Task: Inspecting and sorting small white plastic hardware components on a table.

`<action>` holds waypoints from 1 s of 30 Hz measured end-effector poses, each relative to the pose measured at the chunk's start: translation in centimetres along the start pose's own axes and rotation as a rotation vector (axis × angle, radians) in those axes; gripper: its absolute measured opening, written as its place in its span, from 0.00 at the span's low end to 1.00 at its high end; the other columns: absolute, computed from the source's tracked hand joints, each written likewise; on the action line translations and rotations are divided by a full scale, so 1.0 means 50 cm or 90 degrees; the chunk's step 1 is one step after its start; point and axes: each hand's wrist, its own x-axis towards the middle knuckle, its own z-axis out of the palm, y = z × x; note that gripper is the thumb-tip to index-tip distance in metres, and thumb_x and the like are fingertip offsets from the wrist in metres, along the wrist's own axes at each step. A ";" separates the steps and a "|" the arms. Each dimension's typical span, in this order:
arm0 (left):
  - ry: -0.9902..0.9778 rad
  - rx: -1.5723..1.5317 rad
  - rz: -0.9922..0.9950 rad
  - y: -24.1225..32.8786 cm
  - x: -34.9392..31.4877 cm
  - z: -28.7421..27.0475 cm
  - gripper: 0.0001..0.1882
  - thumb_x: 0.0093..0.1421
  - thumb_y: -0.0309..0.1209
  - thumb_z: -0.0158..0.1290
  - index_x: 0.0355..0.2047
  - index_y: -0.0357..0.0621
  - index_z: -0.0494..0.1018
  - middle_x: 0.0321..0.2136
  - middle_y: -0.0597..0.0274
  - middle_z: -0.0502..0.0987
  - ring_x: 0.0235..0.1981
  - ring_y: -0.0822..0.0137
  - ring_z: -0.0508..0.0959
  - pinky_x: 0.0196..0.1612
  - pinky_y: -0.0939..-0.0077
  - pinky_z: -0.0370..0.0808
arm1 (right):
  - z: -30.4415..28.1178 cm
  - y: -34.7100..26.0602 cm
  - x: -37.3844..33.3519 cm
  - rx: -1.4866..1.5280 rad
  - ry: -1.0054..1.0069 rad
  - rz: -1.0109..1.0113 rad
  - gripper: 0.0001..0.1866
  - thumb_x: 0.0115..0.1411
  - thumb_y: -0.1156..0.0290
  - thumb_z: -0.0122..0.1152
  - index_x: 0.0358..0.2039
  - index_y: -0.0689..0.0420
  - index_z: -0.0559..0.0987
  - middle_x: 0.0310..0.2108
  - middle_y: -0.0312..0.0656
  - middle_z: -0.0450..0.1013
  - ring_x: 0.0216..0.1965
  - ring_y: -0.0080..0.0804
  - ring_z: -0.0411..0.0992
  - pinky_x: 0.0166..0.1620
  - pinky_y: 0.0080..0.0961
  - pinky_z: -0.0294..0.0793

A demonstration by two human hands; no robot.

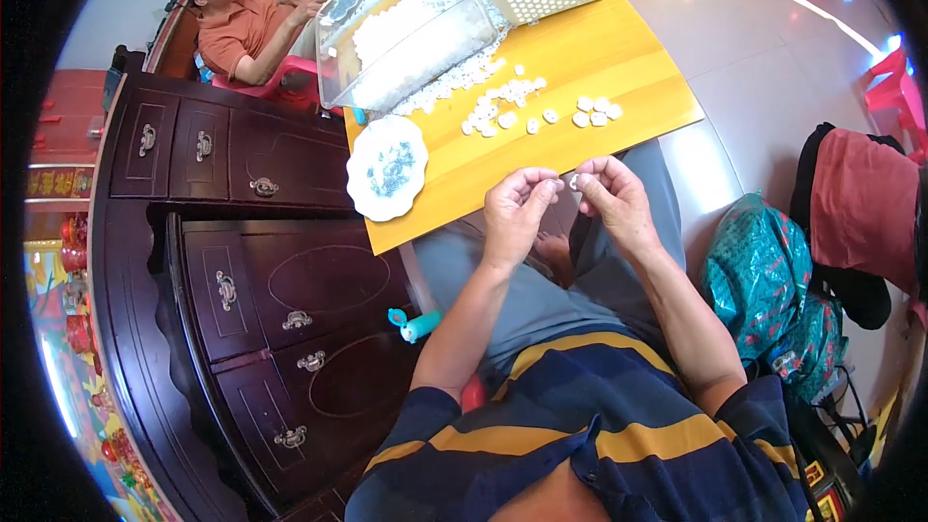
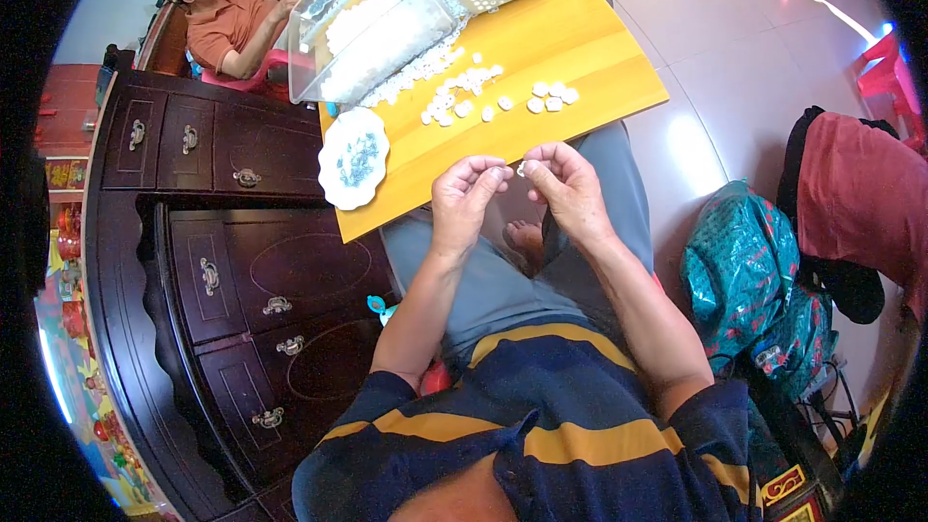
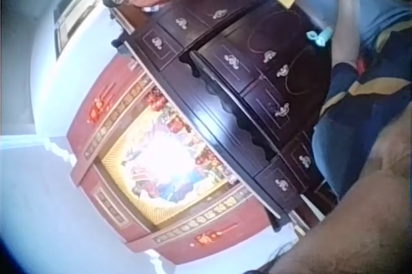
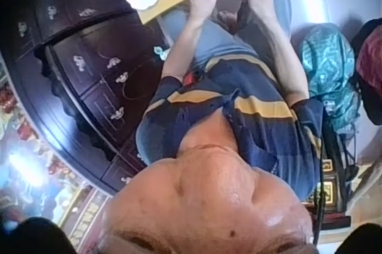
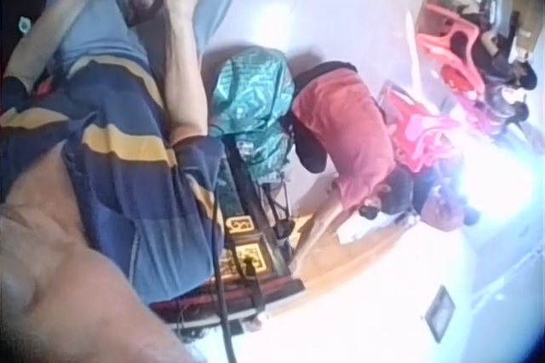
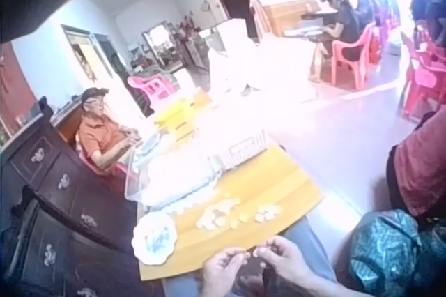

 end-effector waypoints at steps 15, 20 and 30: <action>-0.030 0.046 -0.028 -0.007 0.011 0.004 0.07 0.65 0.25 0.57 0.41 0.37 0.80 0.34 0.66 0.81 0.32 0.78 0.76 0.35 0.84 0.75 | -0.002 0.013 0.000 -0.113 0.018 -0.049 0.05 0.64 0.77 0.61 0.41 0.62 0.79 0.28 0.30 0.76 0.27 0.13 0.70 0.29 0.13 0.71; -0.033 0.068 -0.019 -0.001 0.010 0.005 0.06 0.65 0.26 0.57 0.40 0.37 0.80 0.33 0.68 0.81 0.31 0.80 0.76 0.35 0.84 0.74 | -0.005 0.015 0.002 -0.140 0.024 -0.063 0.05 0.64 0.77 0.61 0.40 0.61 0.80 0.28 0.30 0.76 0.26 0.13 0.70 0.29 0.14 0.72; -0.047 0.156 0.020 0.008 0.014 0.003 0.06 0.66 0.27 0.57 0.39 0.37 0.81 0.30 0.70 0.80 0.29 0.81 0.74 0.33 0.84 0.73 | -0.001 0.010 -0.001 -0.214 0.046 -0.093 0.04 0.62 0.78 0.63 0.38 0.62 0.82 0.26 0.30 0.77 0.26 0.12 0.71 0.30 0.13 0.72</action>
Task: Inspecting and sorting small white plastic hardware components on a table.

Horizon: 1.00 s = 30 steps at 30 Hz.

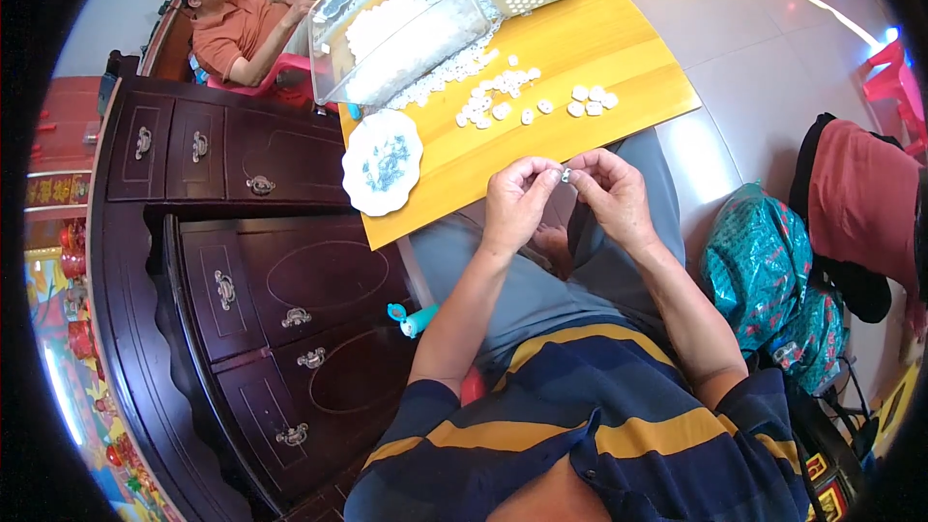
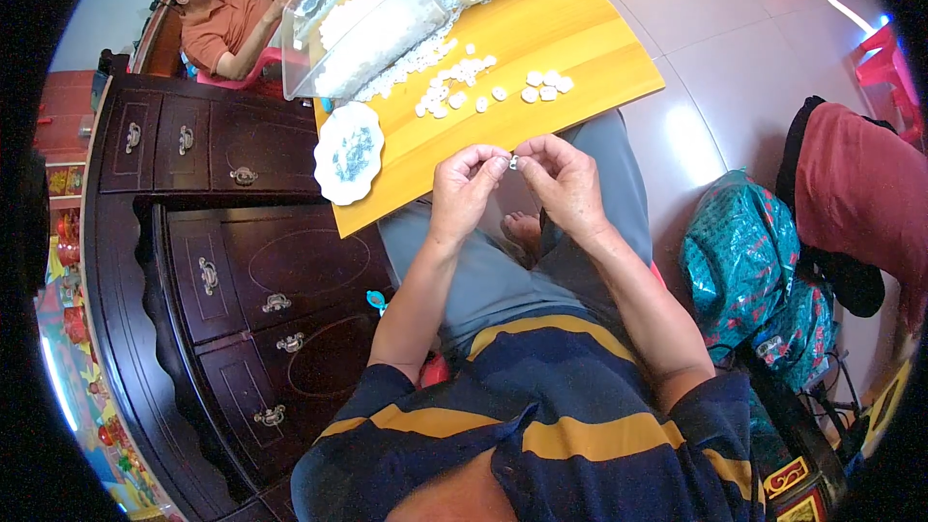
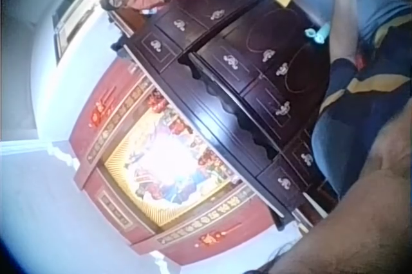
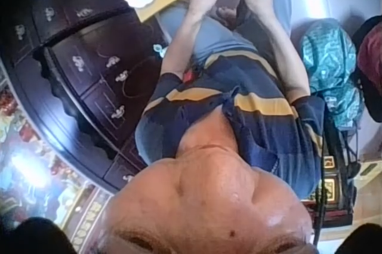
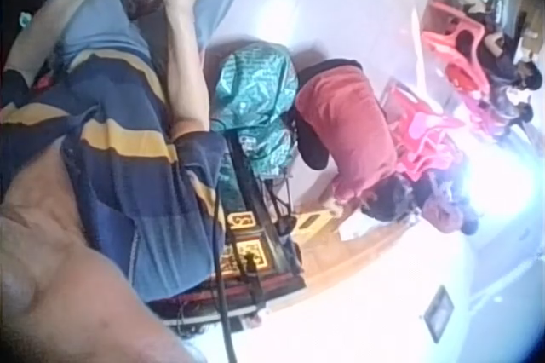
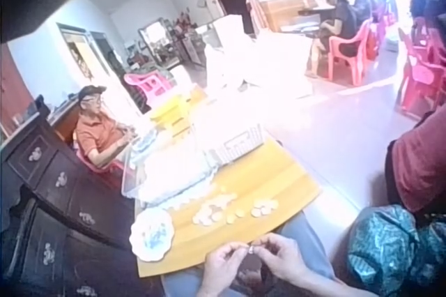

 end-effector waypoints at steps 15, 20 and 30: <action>0.015 0.081 0.024 0.009 0.001 0.005 0.06 0.64 0.25 0.58 0.36 0.35 0.81 0.29 0.68 0.81 0.30 0.81 0.76 0.36 0.83 0.74 | 0.000 0.000 -0.001 -0.052 0.030 -0.018 0.05 0.61 0.77 0.63 0.37 0.62 0.82 0.25 0.31 0.77 0.26 0.13 0.71 0.31 0.15 0.74; 0.026 0.130 0.031 0.011 0.001 0.013 0.06 0.63 0.25 0.58 0.35 0.34 0.81 0.26 0.70 0.81 0.27 0.81 0.75 0.33 0.83 0.74 | 0.002 0.008 -0.002 -0.077 0.046 -0.038 0.04 0.60 0.77 0.64 0.35 0.63 0.83 0.24 0.33 0.78 0.27 0.14 0.72 0.32 0.17 0.75; 0.042 0.113 0.029 0.001 -0.001 0.021 0.05 0.63 0.25 0.58 0.33 0.36 0.81 0.25 0.71 0.79 0.26 0.82 0.74 0.31 0.84 0.73 | 0.009 0.004 -0.008 -0.077 0.075 -0.041 0.04 0.59 0.77 0.63 0.34 0.63 0.83 0.25 0.34 0.79 0.27 0.15 0.74 0.34 0.18 0.76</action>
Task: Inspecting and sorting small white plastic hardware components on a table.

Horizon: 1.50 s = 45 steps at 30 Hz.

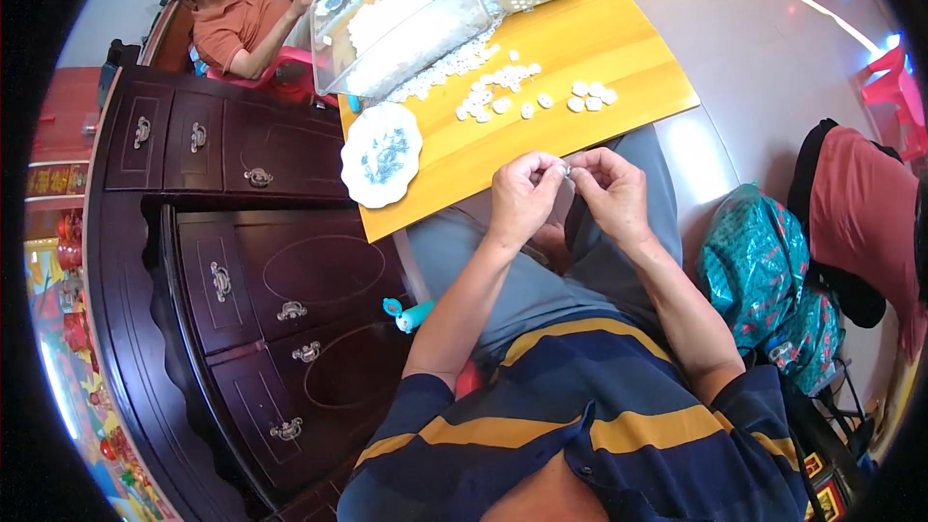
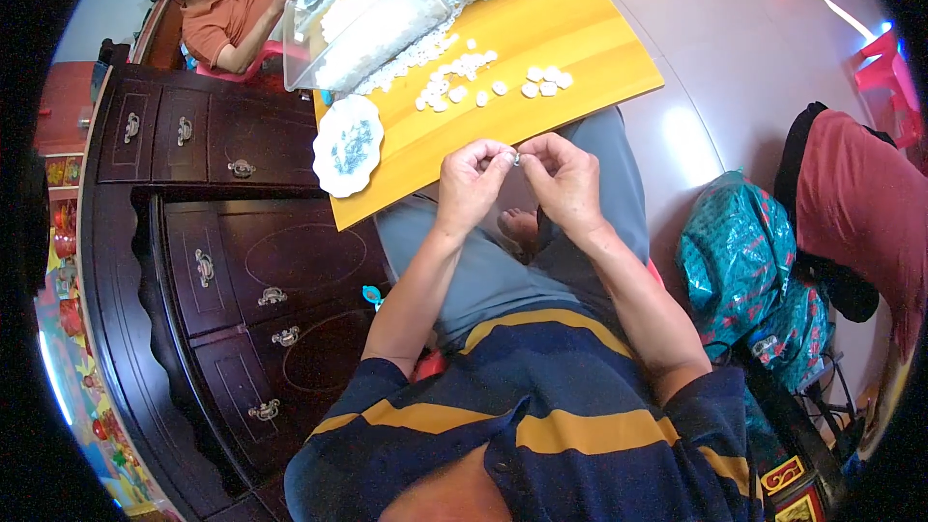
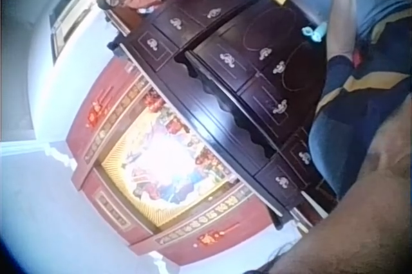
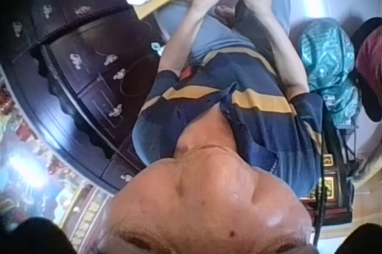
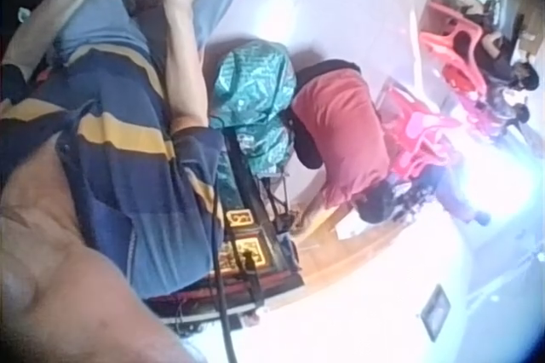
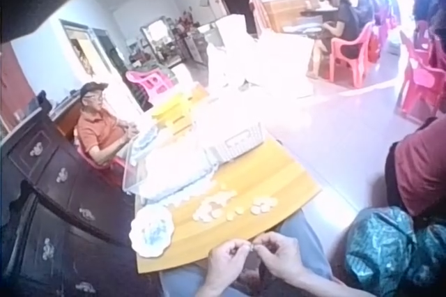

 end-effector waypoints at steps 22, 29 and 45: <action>0.124 0.174 0.092 0.001 0.102 -0.068 0.11 0.59 0.24 0.59 0.42 0.36 0.80 0.29 0.58 0.81 0.25 0.70 0.78 0.33 0.75 0.76 | -0.018 0.004 0.023 0.145 0.005 0.032 0.04 0.62 0.77 0.64 0.38 0.62 0.81 0.29 0.28 0.76 0.29 0.12 0.71 0.35 0.14 0.74; 0.109 0.398 0.154 -0.010 0.137 -0.053 0.13 0.60 0.31 0.59 0.44 0.42 0.79 0.35 0.53 0.79 0.36 0.50 0.80 0.41 0.59 0.77 | -0.022 0.005 0.023 0.135 -0.019 0.032 0.04 0.64 0.78 0.62 0.40 0.61 0.79 0.31 0.30 0.75 0.30 0.14 0.72 0.35 0.14 0.75; 0.069 0.393 0.192 -0.026 0.113 -0.045 0.08 0.60 0.27 0.58 0.40 0.41 0.74 0.35 0.52 0.79 0.36 0.49 0.81 0.39 0.57 0.77 | -0.020 0.011 0.022 0.140 -0.040 0.048 0.04 0.65 0.77 0.62 0.39 0.61 0.79 0.31 0.29 0.75 0.29 0.13 0.72 0.34 0.13 0.73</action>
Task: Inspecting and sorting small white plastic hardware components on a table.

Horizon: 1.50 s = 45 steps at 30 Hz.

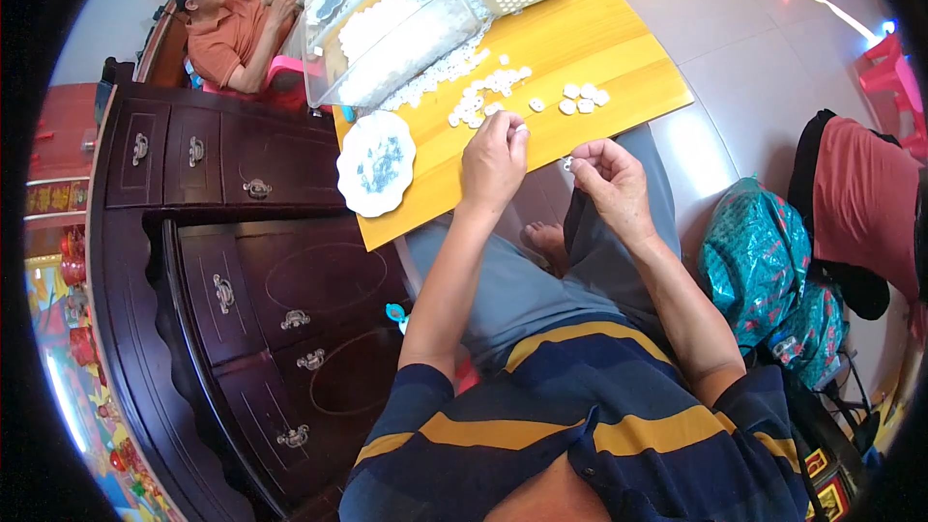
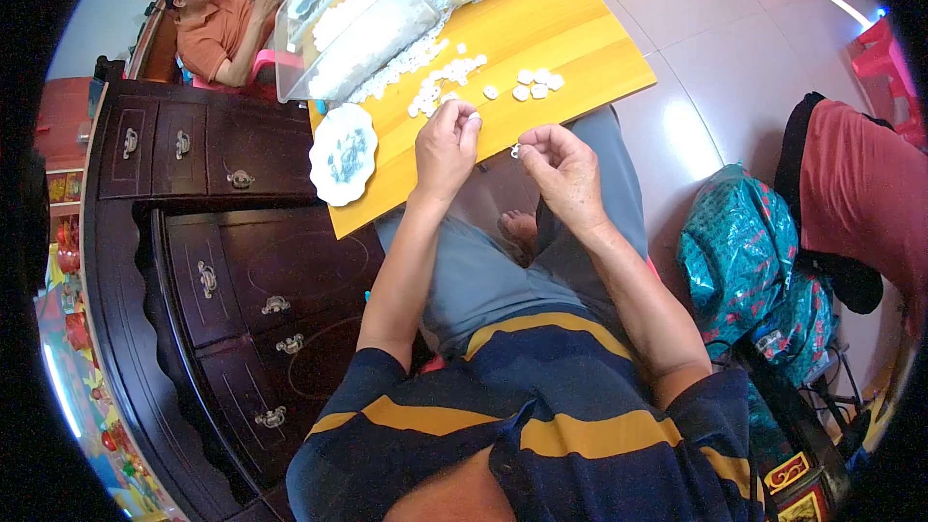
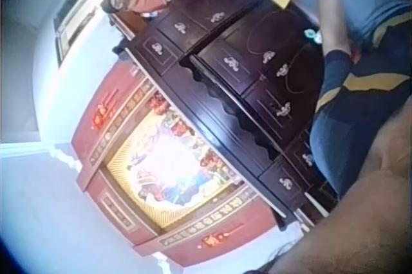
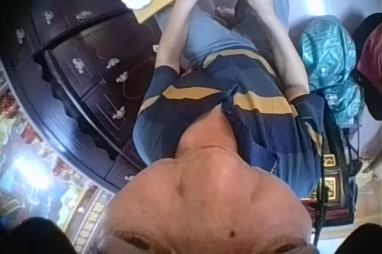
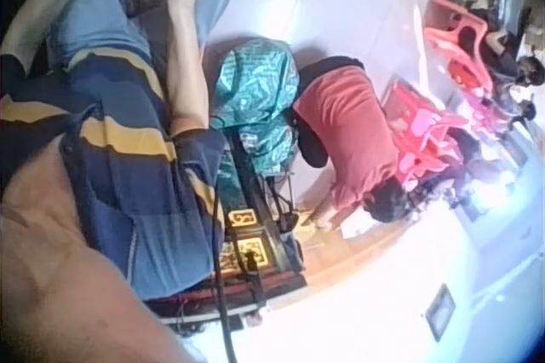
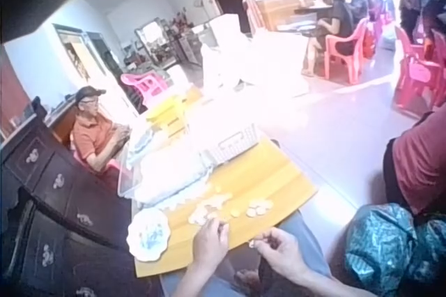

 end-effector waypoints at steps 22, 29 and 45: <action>-0.161 -0.508 -0.156 0.033 -0.089 -0.053 0.14 0.64 0.22 0.57 0.50 0.37 0.77 0.35 0.71 0.77 0.30 0.83 0.73 0.35 0.87 0.74 | 0.008 -0.004 -0.010 0.002 -0.079 0.034 0.06 0.63 0.77 0.63 0.40 0.63 0.81 0.31 0.30 0.77 0.32 0.13 0.72 0.37 0.14 0.76; -0.177 -0.501 -0.137 0.027 -0.093 -0.048 0.13 0.64 0.22 0.57 0.49 0.38 0.78 0.34 0.73 0.77 0.30 0.84 0.73 0.35 0.88 0.73 | 0.010 -0.010 -0.012 0.005 -0.091 0.029 0.06 0.63 0.77 0.63 0.40 0.63 0.81 0.32 0.31 0.77 0.32 0.14 0.73 0.38 0.15 0.76; -0.183 -0.489 -0.132 0.029 -0.088 -0.052 0.13 0.64 0.24 0.59 0.49 0.37 0.79 0.33 0.71 0.80 0.31 0.82 0.75 0.36 0.85 0.74 | 0.009 -0.010 -0.010 0.011 -0.098 0.049 0.05 0.64 0.77 0.63 0.40 0.62 0.80 0.31 0.31 0.77 0.31 0.14 0.72 0.36 0.14 0.75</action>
